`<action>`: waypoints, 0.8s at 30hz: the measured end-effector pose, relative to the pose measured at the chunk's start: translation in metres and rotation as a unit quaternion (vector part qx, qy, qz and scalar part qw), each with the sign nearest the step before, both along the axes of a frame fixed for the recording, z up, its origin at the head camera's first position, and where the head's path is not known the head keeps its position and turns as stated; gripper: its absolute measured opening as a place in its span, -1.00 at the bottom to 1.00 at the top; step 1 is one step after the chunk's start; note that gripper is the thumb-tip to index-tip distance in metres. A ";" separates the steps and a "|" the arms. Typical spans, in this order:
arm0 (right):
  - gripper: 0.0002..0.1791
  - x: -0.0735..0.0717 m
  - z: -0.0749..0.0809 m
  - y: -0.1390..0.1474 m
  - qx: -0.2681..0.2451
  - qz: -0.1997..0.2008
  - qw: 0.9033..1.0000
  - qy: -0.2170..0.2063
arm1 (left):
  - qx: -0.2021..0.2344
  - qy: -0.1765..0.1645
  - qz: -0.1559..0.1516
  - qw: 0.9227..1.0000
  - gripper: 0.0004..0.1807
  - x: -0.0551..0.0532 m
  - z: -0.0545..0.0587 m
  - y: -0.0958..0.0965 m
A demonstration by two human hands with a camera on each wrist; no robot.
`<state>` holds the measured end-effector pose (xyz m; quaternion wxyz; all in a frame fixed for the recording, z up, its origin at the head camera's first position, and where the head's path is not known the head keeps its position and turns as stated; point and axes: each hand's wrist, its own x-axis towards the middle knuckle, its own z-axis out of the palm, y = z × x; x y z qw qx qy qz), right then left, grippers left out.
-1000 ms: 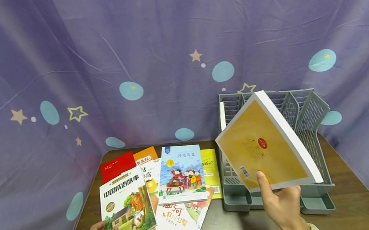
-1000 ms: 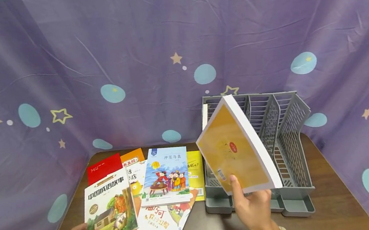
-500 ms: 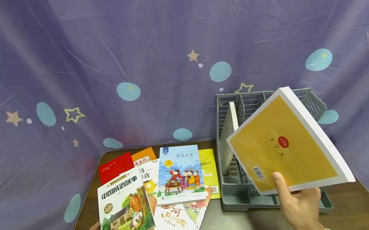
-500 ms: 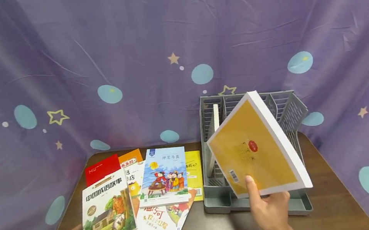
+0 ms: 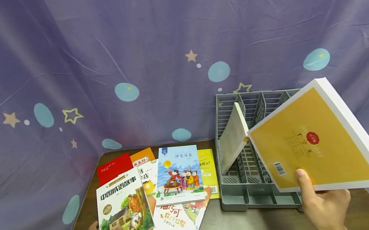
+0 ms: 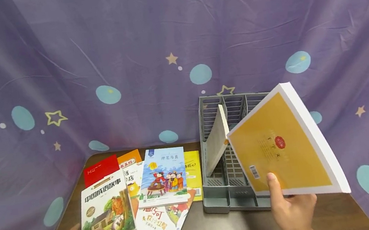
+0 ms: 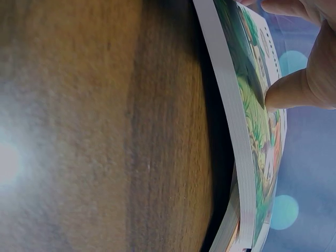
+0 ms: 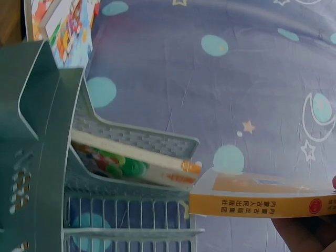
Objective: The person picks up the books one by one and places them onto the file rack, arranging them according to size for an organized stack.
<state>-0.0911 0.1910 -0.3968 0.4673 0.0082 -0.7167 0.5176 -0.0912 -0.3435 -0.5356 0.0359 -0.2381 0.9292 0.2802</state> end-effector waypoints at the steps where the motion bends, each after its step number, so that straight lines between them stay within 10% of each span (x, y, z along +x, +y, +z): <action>1: -0.47 0.000 0.000 0.002 0.001 -0.007 1.000 -0.004 | -0.002 0.003 -0.002 1.000 0.21 0.000 0.000 0.000; 15: -0.50 -0.004 -0.009 0.025 0.033 -0.037 0.998 -0.050 | -0.026 0.054 -0.007 0.998 0.17 -0.009 -0.008 0.004; 24: -0.59 -0.010 -0.020 0.030 0.043 -0.061 0.995 -0.069 | -0.012 0.021 -0.011 1.000 0.25 -0.011 -0.003 0.006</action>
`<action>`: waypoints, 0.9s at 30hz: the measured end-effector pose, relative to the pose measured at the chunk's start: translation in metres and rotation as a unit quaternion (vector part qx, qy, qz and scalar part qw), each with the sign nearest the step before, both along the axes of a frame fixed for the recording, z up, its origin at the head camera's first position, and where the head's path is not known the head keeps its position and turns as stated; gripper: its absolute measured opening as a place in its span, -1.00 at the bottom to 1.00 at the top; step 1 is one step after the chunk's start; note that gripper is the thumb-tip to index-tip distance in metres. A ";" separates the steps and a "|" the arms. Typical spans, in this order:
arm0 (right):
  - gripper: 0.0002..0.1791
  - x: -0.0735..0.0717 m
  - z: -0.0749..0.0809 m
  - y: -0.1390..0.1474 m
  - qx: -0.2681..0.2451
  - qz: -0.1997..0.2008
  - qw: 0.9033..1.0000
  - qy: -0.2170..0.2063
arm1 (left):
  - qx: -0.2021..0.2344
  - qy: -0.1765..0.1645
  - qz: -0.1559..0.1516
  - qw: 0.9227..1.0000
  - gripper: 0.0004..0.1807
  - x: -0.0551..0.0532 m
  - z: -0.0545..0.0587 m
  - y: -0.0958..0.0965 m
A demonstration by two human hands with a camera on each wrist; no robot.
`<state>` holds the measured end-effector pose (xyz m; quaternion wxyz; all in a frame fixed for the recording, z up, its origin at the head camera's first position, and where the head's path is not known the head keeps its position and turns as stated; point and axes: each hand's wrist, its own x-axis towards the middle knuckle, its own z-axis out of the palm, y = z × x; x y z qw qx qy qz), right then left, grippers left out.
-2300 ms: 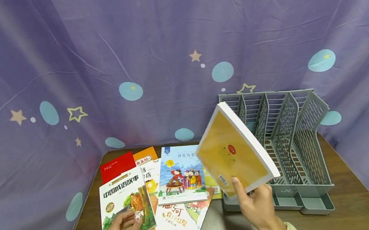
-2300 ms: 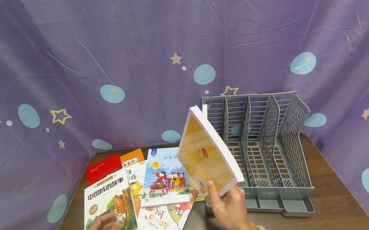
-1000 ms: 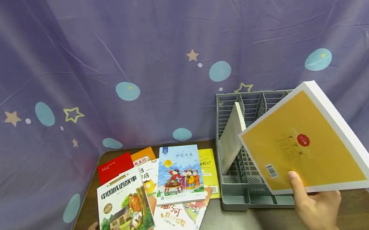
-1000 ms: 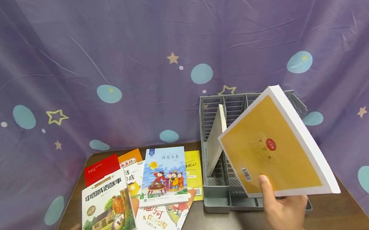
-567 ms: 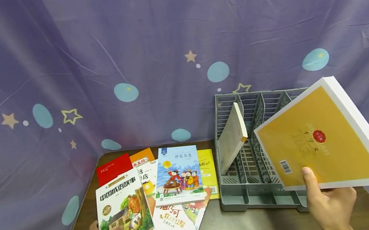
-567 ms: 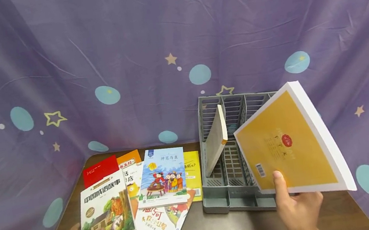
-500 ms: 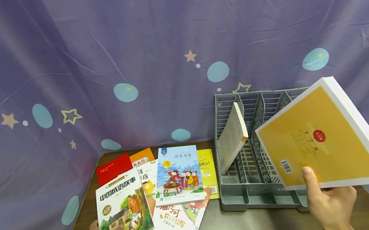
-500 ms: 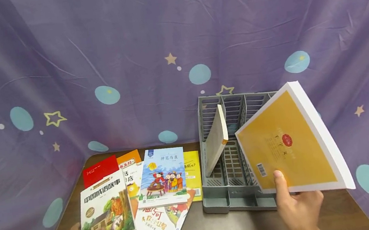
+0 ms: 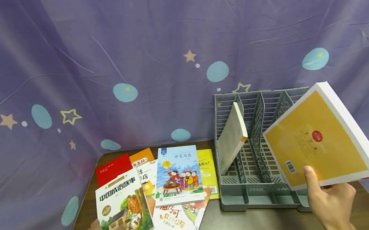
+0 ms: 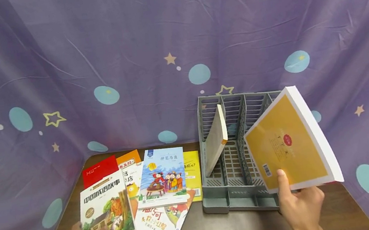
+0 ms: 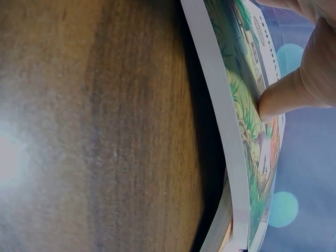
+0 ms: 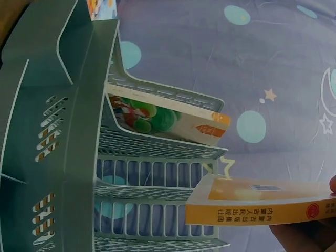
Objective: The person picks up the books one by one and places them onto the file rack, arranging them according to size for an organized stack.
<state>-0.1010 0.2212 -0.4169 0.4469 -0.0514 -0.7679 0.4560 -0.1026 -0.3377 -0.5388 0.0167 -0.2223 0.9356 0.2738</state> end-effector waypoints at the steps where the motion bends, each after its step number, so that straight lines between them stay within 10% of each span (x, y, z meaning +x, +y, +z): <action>1: -0.60 -0.001 -0.001 0.000 0.002 -0.003 1.000 0.001 | 0.002 -0.003 0.001 1.000 0.25 0.000 0.001 0.001; 19: -0.76 -0.032 -0.026 0.005 0.115 -0.021 0.993 0.005 | 0.019 -0.008 0.052 0.998 0.37 -0.002 0.004 0.001; 27: -0.72 -0.055 -0.034 0.001 0.143 -0.025 0.989 0.000 | 0.048 0.022 0.085 0.995 0.06 -0.004 0.000 -0.007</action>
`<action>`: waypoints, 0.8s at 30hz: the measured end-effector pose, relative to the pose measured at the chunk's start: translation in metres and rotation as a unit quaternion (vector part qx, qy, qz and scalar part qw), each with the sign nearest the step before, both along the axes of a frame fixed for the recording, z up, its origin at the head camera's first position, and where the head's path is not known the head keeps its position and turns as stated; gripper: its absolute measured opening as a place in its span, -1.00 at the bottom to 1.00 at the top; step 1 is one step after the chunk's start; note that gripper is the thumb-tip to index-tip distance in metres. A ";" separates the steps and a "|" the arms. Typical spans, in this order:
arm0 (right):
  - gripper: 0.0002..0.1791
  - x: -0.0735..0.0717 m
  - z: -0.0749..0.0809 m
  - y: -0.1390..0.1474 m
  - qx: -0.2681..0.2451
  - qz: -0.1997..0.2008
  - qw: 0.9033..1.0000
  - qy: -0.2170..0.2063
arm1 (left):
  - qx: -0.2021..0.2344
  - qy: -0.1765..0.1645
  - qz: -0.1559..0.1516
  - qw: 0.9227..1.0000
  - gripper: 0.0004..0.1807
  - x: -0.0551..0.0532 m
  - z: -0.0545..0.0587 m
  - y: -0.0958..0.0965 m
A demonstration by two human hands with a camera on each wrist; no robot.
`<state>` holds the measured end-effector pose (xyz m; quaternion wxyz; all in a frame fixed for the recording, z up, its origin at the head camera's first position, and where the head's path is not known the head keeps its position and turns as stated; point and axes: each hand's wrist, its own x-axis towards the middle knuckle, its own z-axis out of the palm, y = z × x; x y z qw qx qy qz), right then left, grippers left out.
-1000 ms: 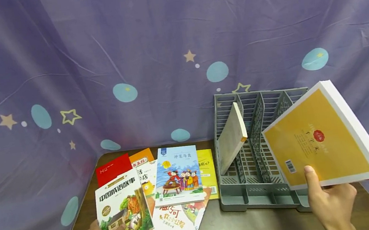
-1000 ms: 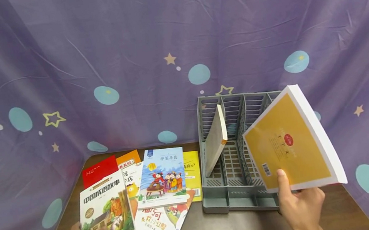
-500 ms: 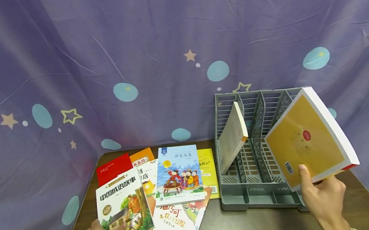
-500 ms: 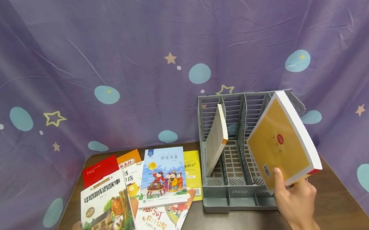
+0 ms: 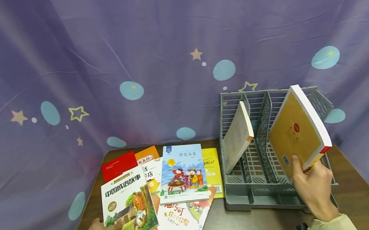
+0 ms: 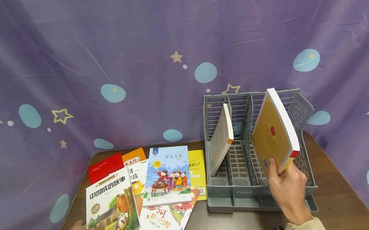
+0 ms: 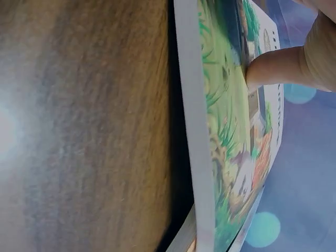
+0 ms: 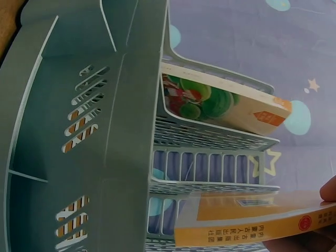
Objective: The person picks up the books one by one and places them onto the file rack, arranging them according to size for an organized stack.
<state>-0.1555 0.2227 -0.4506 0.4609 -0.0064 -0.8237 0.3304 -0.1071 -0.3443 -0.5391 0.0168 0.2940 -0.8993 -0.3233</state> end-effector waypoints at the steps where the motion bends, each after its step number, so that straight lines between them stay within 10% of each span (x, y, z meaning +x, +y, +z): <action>1: -0.73 -0.002 -0.001 -0.001 0.002 -0.002 1.000 0.002 | 0.013 0.004 0.006 1.000 0.05 -0.001 0.000 -0.001; 24: -0.74 -0.038 -0.031 -0.014 -0.027 0.014 0.999 -0.028 | 0.225 -0.018 0.007 0.974 -0.36 -0.003 -0.001 -0.030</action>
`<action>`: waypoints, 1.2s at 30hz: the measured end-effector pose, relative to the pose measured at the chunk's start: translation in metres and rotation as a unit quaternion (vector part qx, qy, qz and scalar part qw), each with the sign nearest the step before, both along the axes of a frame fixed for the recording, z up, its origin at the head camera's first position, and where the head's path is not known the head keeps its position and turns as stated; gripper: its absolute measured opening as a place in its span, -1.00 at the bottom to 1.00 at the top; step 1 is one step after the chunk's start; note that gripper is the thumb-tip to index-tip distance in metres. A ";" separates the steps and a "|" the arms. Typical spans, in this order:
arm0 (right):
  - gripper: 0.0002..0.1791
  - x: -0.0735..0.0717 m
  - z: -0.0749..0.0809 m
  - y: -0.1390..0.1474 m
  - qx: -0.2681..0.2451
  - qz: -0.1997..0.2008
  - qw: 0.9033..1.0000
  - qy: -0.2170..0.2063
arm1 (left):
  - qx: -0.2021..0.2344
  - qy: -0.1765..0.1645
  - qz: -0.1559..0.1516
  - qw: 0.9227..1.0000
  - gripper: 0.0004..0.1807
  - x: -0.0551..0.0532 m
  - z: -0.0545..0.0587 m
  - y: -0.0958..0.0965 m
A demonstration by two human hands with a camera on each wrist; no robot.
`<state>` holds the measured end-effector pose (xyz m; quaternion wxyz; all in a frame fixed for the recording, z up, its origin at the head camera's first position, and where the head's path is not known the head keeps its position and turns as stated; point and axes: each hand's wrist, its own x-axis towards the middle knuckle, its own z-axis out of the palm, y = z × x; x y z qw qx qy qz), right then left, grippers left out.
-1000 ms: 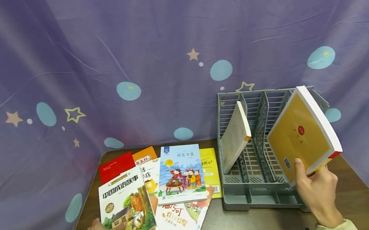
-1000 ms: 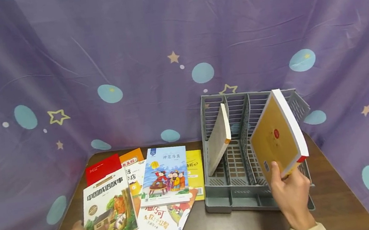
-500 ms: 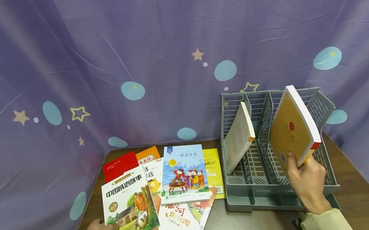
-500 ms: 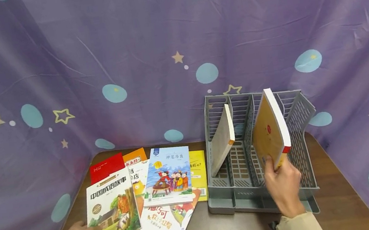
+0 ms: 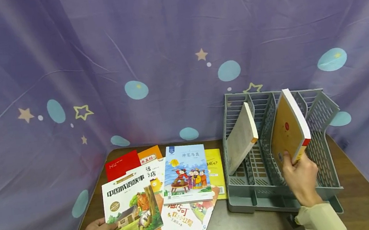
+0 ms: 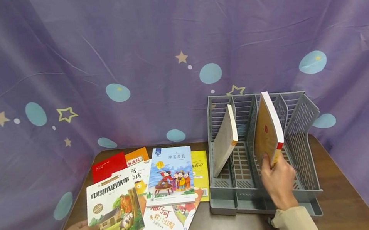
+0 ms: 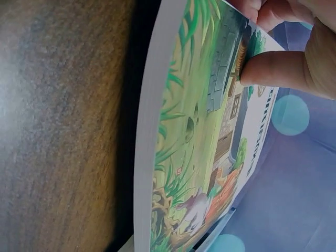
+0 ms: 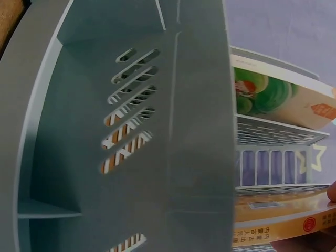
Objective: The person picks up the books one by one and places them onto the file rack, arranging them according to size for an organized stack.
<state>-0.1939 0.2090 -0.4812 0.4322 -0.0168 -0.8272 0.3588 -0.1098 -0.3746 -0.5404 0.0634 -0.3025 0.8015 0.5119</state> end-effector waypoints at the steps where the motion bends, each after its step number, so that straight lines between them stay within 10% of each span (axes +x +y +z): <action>1: -0.74 -0.001 -0.001 0.000 -0.001 -0.001 1.000 -0.003 | -0.001 -0.001 0.000 1.000 -0.36 0.000 0.000 0.000; 36: -0.76 -0.035 -0.027 -0.001 -0.024 -0.042 0.998 -0.050 | -0.018 0.011 0.013 1.000 -0.33 0.002 -0.003 0.005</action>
